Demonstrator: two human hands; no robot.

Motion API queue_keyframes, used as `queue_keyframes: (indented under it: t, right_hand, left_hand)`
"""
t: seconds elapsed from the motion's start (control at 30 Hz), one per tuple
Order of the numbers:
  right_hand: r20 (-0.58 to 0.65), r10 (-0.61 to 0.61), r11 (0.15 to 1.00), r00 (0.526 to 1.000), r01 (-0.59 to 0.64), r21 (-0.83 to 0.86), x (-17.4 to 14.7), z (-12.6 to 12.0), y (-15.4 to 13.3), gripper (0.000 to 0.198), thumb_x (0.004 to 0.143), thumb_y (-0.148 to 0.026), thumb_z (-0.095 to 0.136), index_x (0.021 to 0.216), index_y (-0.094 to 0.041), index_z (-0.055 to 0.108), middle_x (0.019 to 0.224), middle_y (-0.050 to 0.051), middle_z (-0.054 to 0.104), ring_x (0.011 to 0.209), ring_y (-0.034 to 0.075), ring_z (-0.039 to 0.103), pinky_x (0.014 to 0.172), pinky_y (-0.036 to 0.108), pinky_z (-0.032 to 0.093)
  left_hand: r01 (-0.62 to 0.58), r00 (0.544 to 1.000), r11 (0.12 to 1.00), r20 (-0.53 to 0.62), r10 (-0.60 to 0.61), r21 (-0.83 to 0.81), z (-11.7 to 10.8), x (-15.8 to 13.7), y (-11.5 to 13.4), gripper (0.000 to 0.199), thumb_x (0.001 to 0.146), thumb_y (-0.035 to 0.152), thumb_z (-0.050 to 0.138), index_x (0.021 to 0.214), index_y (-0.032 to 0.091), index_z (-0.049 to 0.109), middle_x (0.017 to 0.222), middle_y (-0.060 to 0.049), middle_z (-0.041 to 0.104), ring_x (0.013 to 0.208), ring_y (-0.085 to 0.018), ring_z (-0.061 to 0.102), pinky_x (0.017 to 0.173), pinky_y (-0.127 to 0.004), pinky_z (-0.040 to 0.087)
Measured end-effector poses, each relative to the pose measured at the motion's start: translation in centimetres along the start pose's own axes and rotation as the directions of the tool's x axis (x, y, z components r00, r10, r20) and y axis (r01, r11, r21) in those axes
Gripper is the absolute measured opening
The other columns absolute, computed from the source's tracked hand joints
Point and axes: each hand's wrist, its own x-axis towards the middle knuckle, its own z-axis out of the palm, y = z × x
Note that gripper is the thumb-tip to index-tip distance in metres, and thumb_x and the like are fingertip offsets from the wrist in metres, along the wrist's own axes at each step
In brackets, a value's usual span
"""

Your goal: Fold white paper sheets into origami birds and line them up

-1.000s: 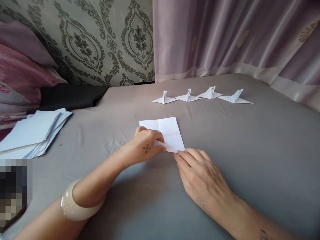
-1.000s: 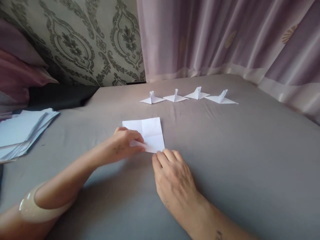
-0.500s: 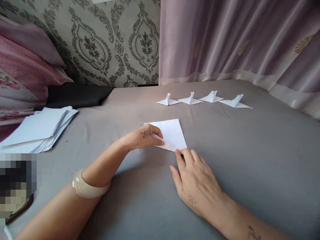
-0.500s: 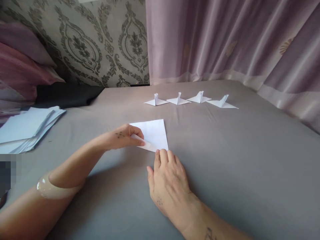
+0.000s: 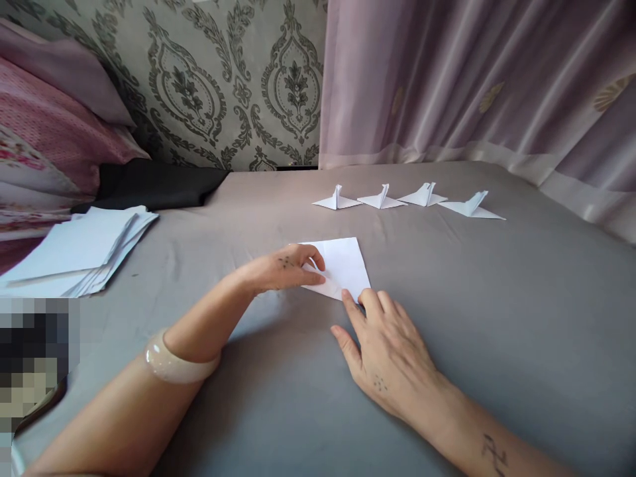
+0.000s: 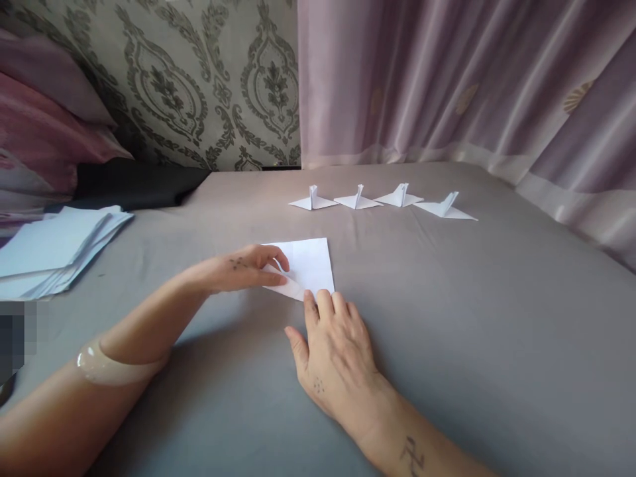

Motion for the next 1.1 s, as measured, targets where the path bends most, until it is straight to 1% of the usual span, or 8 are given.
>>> queue_keyframes:
  t: [0.33, 0.43, 0.57, 0.8, 0.87, 0.93, 1.0, 1.1]
  right_hand:
    - [0.022, -0.006, 0.999, 1.0, 0.007, -0.035, 0.1, -0.1, 0.0, 0.049, 0.095, -0.042, 0.041, 0.135, -0.016, 0.053, 0.093, 0.01, 0.055, 0.083, 0.023, 0.049, 0.071, 0.039, 0.045]
    - [0.021, -0.018, 0.999, 1.0, 0.019, -0.028, 0.0, -0.2, 0.1, 0.049, 0.095, -0.043, 0.041, 0.135, -0.016, 0.053, 0.094, 0.01, 0.054, 0.083, 0.023, 0.049, 0.072, 0.04, 0.045]
    - [0.037, -0.031, 0.999, 0.999, 0.032, -0.022, -0.2, -0.2, 0.2, 0.049, 0.095, -0.042, 0.042, 0.135, -0.016, 0.052, 0.096, 0.011, 0.054, 0.084, 0.024, 0.049, 0.073, 0.04, 0.046]
    - [0.062, -0.056, 0.996, 0.997, 0.06, -0.07, -0.3, -0.3, 0.6, 0.047, 0.094, -0.04, 0.042, 0.134, -0.018, 0.054, 0.098, 0.012, 0.054, 0.085, 0.025, 0.049, 0.074, 0.042, 0.046]
    - [0.064, -0.058, 0.994, 0.996, 0.063, -0.086, -0.4, -0.3, 0.7, 0.047, 0.094, -0.04, 0.041, 0.135, -0.02, 0.053, 0.099, 0.012, 0.054, 0.086, 0.025, 0.05, 0.075, 0.042, 0.046]
    - [0.066, -0.064, 0.993, 0.996, 0.07, -0.094, -0.4, -0.3, 0.7, 0.047, 0.094, -0.041, 0.042, 0.136, -0.021, 0.052, 0.101, 0.012, 0.054, 0.086, 0.025, 0.05, 0.075, 0.041, 0.047]
    - [0.066, -0.077, 0.992, 0.995, 0.083, -0.096, -0.4, -0.3, 0.8, 0.047, 0.094, -0.04, 0.042, 0.137, -0.022, 0.051, 0.102, 0.012, 0.054, 0.086, 0.024, 0.05, 0.076, 0.041, 0.048]
    - [0.062, -0.09, 0.99, 0.994, 0.096, -0.1, -0.5, -0.3, 1.0, 0.048, 0.095, -0.039, 0.042, 0.138, -0.02, 0.05, 0.103, 0.012, 0.054, 0.087, 0.024, 0.051, 0.076, 0.042, 0.049]
  left_hand:
    - [-0.284, 0.954, 0.959, 0.097, 0.283, -0.007, -1.4, -0.4, -0.7, 0.042, 0.081, 0.025, 0.055, 0.122, 0.02, 0.052, 0.094, -0.002, 0.068, 0.071, -0.012, 0.058, 0.06, -0.021, 0.044]
    - [-0.4, 0.916, 0.916, 0.045, 0.398, 0.019, -1.2, -0.5, -0.2, 0.036, 0.085, 0.022, 0.051, 0.121, 0.02, 0.053, 0.102, -0.004, 0.07, 0.082, -0.014, 0.062, 0.072, -0.025, 0.046]
    - [-0.454, 0.868, 0.851, -0.087, 0.489, 0.263, -0.1, -0.6, 1.0, 0.033, 0.088, 0.014, 0.044, 0.118, 0.02, 0.056, 0.109, -0.006, 0.068, 0.098, -0.018, 0.06, 0.093, -0.036, 0.039]
    - [-0.586, 0.697, 0.633, -0.085, 0.712, 0.506, 2.1, 0.5, 2.2, 0.035, 0.092, 0.007, 0.04, 0.121, 0.022, 0.053, 0.118, -0.005, 0.064, 0.116, -0.018, 0.052, 0.11, -0.044, 0.018]
    - [-0.552, 0.65, 0.611, -0.166, 0.742, 0.568, 2.7, 1.1, 1.9, 0.046, 0.088, 0.012, 0.054, 0.131, 0.021, 0.045, 0.137, -0.011, 0.051, 0.129, -0.024, 0.04, 0.108, -0.043, 0.024]
    - [-0.442, 0.629, 0.684, -0.343, 0.697, 0.58, 3.1, 1.6, 1.3, 0.069, 0.078, 0.021, 0.071, 0.137, 0.015, 0.037, 0.144, -0.019, 0.038, 0.131, -0.032, 0.036, 0.104, -0.044, 0.032]
    - [-0.321, 0.643, 0.811, -0.515, 0.566, 0.49, 3.2, 1.8, 0.7, 0.074, 0.072, 0.031, 0.078, 0.131, 0.008, 0.04, 0.134, -0.023, 0.045, 0.12, -0.033, 0.045, 0.095, -0.044, 0.04]
    - [-0.236, 0.795, 0.951, -0.524, 0.307, 0.199, 2.8, 1.6, -0.1, 0.04, 0.078, 0.039, 0.07, 0.103, 0.01, 0.055, 0.096, -0.012, 0.063, 0.087, -0.024, 0.06, 0.073, -0.036, 0.049]
